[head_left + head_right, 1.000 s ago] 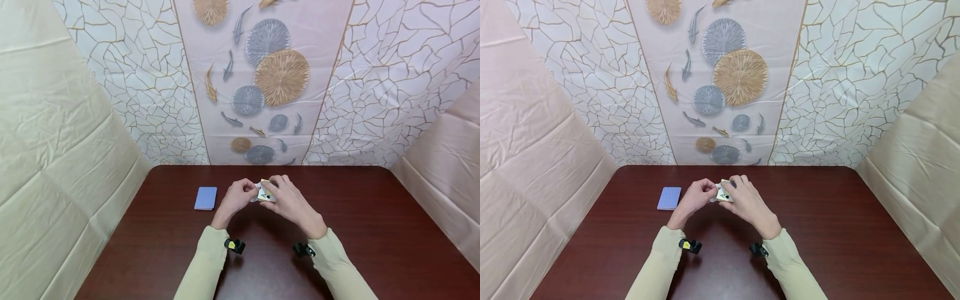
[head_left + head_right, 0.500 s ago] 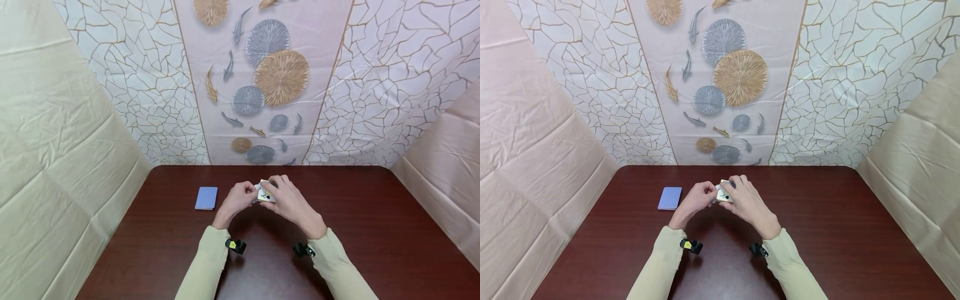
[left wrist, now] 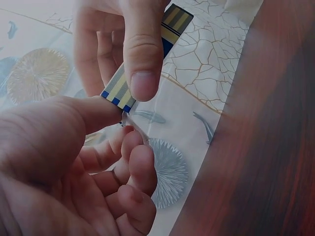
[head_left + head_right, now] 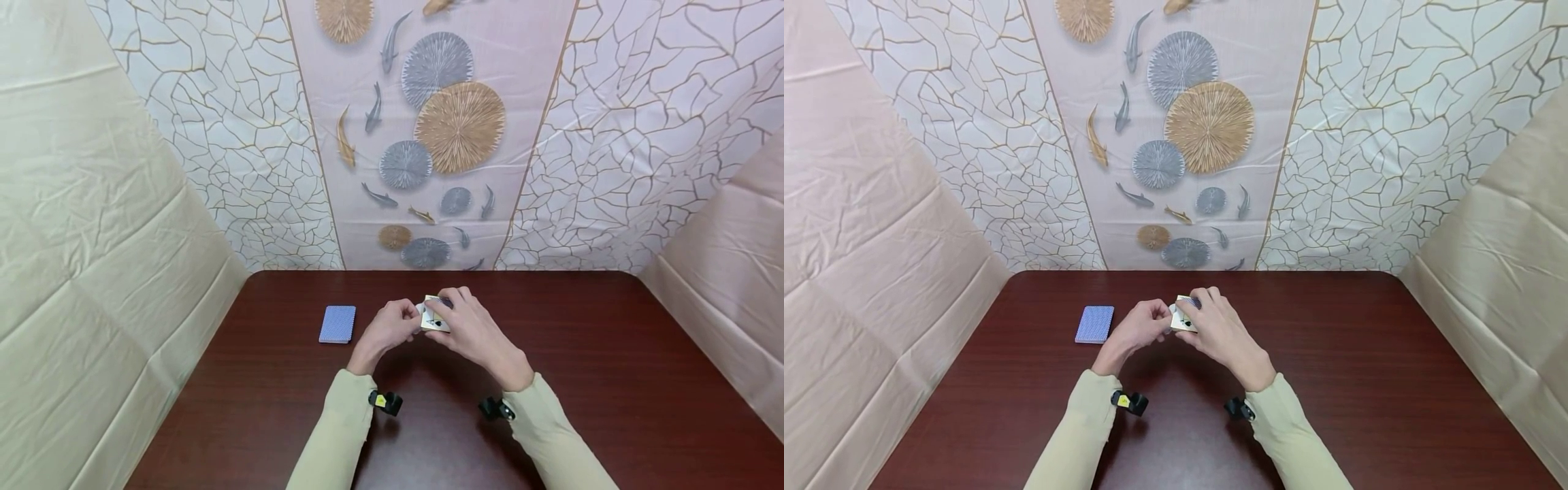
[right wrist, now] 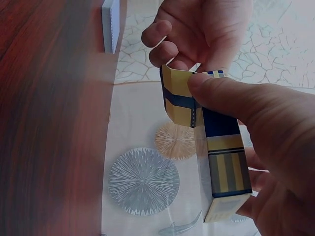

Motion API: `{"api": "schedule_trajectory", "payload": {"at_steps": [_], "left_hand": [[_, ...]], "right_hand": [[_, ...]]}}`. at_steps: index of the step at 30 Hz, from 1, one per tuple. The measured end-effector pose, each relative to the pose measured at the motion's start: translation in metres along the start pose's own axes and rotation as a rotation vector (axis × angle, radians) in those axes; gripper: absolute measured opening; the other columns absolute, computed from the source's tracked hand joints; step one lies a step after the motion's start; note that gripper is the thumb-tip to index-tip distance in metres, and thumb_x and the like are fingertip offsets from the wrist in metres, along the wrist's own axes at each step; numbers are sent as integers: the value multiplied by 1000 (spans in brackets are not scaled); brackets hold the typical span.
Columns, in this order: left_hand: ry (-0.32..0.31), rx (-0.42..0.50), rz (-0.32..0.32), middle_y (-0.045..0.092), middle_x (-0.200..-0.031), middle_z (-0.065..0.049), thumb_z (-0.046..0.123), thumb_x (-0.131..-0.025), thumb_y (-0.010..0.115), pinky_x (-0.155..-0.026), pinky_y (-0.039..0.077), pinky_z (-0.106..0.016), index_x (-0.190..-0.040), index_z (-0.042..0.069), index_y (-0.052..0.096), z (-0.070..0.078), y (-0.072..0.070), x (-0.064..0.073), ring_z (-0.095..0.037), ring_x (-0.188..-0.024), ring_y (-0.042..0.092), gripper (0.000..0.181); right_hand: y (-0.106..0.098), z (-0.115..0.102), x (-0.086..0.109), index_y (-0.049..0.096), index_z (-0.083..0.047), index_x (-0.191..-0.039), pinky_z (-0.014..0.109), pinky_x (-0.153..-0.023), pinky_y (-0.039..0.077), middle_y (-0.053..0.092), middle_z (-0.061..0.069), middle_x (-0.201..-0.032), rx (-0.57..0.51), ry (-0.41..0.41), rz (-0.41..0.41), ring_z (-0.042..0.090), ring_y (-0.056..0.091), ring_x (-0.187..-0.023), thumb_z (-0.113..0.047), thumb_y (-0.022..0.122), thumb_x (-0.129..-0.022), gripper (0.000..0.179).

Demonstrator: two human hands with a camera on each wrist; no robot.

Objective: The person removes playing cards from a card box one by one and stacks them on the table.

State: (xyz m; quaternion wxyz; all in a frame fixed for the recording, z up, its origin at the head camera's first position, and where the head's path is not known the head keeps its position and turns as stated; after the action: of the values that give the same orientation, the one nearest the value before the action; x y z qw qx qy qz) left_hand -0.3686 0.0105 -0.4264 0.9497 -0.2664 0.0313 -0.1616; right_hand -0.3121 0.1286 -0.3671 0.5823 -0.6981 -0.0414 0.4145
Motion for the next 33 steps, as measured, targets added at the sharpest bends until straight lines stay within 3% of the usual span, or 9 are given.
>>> {"api": "schedule_trajectory", "payload": {"at_steps": [8, 19, 25, 33], "left_hand": [[7, 50, -30, 58, -72, -2, 14, -95, 56, -54, 46, -23, -87, 5, 61, 2, 3, 0, -13, -61, 56, 13], [-29, 150, -111, 57, -76, -3, 15, -99, 48, -48, 40, -23, -93, 6, 53, 2, 3, 6, -15, -60, 54, 12], [-23, 229, -95, 59, -74, -4, 11, -95, 51, -48, 40, -25, -99, 7, 50, 5, 1, 7, -14, -57, 54, 6], [-32, 265, -107, 58, -75, -3, 8, -89, 62, -47, 41, -24, -102, 6, 51, 7, -3, 8, -15, -55, 50, 17]], "right_hand": [[-2, 0, 0, 68, -12, -120, 43, -81, 51, 61, 17, -114, -7, -5, 24, 32, 54, -99, -33, 85, -76, 52], [-1, -1, 0, 67, -12, -122, 40, -77, 51, 61, 15, -114, -22, 2, 33, 30, 53, -97, -33, 84, -76, 53], [-1, 0, 0, 66, -13, -123, 40, -78, 51, 60, 15, -114, -10, 9, 17, 30, 53, -98, -34, 84, -76, 54], [-1, 4, 1, 64, -13, -127, 40, -82, 51, 58, 15, -118, -36, 57, -28, 30, 51, -103, -35, 83, -78, 57]]}}
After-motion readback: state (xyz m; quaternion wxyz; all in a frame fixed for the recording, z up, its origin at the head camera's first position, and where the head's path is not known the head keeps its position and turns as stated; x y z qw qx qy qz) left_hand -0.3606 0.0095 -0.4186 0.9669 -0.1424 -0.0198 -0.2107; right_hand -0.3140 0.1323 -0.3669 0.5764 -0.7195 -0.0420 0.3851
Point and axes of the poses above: each hand's wrist, its own x-axis away from the middle knuckle, its own y-axis out of the palm, z = x × y, the point moved 8 cm from there along -x, towards the middle knuckle
